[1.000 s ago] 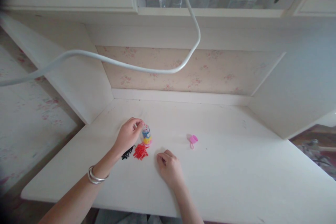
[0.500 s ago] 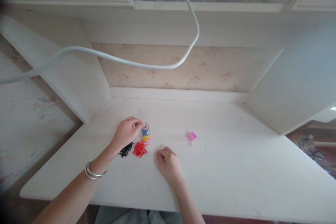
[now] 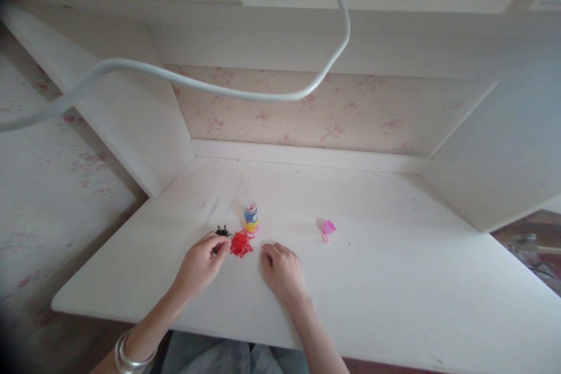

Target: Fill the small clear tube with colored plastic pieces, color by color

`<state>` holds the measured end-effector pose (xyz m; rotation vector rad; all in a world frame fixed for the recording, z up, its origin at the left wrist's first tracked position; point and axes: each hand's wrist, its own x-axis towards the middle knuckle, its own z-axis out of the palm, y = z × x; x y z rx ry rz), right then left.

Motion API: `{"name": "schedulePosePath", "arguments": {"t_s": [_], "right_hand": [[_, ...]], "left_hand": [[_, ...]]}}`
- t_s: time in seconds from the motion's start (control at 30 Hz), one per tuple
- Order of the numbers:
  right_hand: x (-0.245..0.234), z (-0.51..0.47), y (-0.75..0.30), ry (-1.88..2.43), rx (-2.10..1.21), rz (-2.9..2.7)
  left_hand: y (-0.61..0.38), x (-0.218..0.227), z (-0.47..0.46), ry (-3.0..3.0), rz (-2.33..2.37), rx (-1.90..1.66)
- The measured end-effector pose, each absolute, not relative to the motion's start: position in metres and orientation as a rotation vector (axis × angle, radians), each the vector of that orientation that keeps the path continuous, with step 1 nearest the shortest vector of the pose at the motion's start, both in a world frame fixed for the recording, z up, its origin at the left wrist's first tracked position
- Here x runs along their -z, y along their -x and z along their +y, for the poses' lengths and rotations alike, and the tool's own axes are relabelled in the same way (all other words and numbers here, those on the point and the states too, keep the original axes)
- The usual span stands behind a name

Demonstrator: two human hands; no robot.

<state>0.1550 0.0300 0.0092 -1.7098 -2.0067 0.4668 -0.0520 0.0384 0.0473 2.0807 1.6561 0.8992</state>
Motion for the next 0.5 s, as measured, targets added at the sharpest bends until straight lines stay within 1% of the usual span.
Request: {"name": "schedulePosePath", "arguments": {"t_s": [0.1, 0.2, 0.4, 0.5], "right_hand": [[-0.017, 0.038, -0.142, 1.762, -0.408, -2.101], [-0.02, 0.048, -0.129, 1.795, -0.39, -2.156], [-0.015, 0.057, -0.117, 1.859, -0.413, -2.101], [-0.013, 0.054, -0.119, 1.82, -0.446, -2.054]], "left_hand": [[0.048, -0.023, 0.017, -2.13, 1.779, -0.713], [0.043, -0.01, 0.01, -2.195, 1.933, -0.596], [0.043, -0.007, 0.018, -2.266, 2.037, -0.565], [0.046, -0.004, 0.02, -2.26, 2.046, -0.566]]}}
